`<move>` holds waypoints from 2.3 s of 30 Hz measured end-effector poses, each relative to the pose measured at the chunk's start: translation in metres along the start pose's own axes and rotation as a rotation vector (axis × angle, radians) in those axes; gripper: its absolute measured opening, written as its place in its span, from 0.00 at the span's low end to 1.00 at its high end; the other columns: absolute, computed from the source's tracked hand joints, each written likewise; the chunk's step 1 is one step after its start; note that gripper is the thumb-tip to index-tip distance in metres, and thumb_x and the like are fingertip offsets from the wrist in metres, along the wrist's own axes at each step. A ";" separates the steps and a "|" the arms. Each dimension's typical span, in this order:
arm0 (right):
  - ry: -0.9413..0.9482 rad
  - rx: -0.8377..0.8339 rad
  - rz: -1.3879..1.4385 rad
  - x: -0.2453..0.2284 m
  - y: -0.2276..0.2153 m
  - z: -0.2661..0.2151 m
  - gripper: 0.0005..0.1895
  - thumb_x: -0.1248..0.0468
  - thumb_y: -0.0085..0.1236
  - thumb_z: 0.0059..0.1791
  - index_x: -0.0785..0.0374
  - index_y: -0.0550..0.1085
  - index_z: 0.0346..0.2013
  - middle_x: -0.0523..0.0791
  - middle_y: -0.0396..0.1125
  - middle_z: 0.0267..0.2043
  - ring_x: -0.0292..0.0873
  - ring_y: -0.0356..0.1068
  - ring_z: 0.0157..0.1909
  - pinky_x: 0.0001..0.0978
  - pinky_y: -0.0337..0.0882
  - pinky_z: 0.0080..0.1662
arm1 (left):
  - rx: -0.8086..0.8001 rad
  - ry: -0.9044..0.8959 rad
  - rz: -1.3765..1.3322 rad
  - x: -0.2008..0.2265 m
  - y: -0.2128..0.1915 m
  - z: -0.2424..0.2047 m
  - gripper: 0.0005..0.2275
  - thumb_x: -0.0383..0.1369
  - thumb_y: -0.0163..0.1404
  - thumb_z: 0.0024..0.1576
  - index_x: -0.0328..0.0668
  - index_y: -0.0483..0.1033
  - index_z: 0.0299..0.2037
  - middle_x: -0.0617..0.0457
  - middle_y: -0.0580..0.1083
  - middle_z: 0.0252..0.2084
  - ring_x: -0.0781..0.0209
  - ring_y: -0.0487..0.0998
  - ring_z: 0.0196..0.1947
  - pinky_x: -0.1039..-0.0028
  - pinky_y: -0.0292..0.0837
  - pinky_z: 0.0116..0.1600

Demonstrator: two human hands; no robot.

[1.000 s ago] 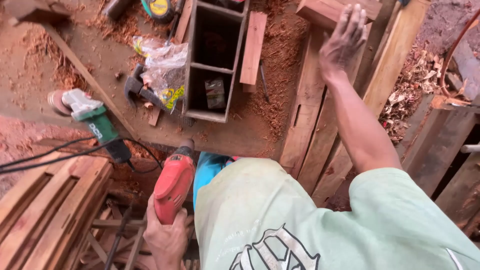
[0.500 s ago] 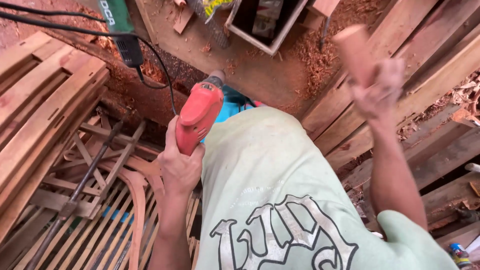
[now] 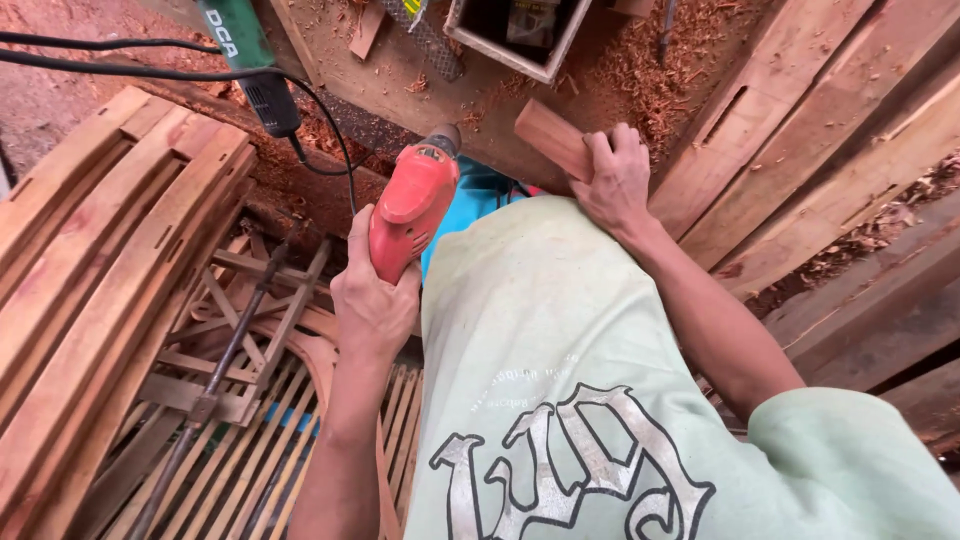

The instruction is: The person is using a power drill to make holes in small wooden blocks on a workbench.

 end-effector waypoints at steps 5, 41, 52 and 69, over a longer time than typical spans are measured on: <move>-0.022 -0.015 -0.056 0.010 0.021 0.007 0.29 0.55 0.76 0.35 0.56 0.73 0.46 0.45 0.57 0.43 0.52 0.64 0.44 0.47 0.66 0.38 | -0.059 -0.037 0.061 0.014 -0.004 0.012 0.30 0.33 0.58 0.50 0.59 0.69 0.67 0.35 0.81 0.46 0.31 0.82 0.50 0.48 0.76 0.54; -0.644 -0.280 0.911 -0.223 -0.023 0.085 0.54 0.75 0.74 0.34 0.62 0.56 0.70 0.58 0.58 0.65 0.59 0.61 0.68 0.51 0.69 0.63 | 0.034 -0.364 -0.156 -0.224 -0.045 0.076 0.28 0.51 0.48 0.59 0.54 0.69 0.70 0.49 0.84 0.46 0.58 0.88 0.42 0.63 0.79 0.52; -0.636 0.007 0.714 -0.248 -0.005 0.078 0.62 0.56 0.78 0.25 0.57 0.62 0.73 0.49 0.63 0.62 0.58 0.65 0.64 0.60 0.60 0.69 | -0.110 -0.633 -0.165 -0.419 0.059 -0.025 0.24 0.37 0.61 0.60 0.32 0.74 0.64 0.29 0.78 0.47 0.34 0.84 0.39 0.49 0.84 0.38; -0.608 0.130 0.876 -0.250 0.016 0.071 0.44 0.54 0.66 0.42 0.58 0.66 0.72 0.50 0.63 0.57 0.58 0.64 0.62 0.62 0.54 0.66 | -0.138 -0.546 -0.385 -0.314 0.011 -0.035 0.22 0.26 0.57 0.61 0.41 0.72 0.67 0.39 0.76 0.50 0.41 0.82 0.51 0.47 0.79 0.54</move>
Point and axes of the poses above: each hand's wrist, its own z-axis towards the middle knuckle, its own y-axis out of the palm, x = y × z, the point moved 7 cm from there along z, towards the middle knuckle
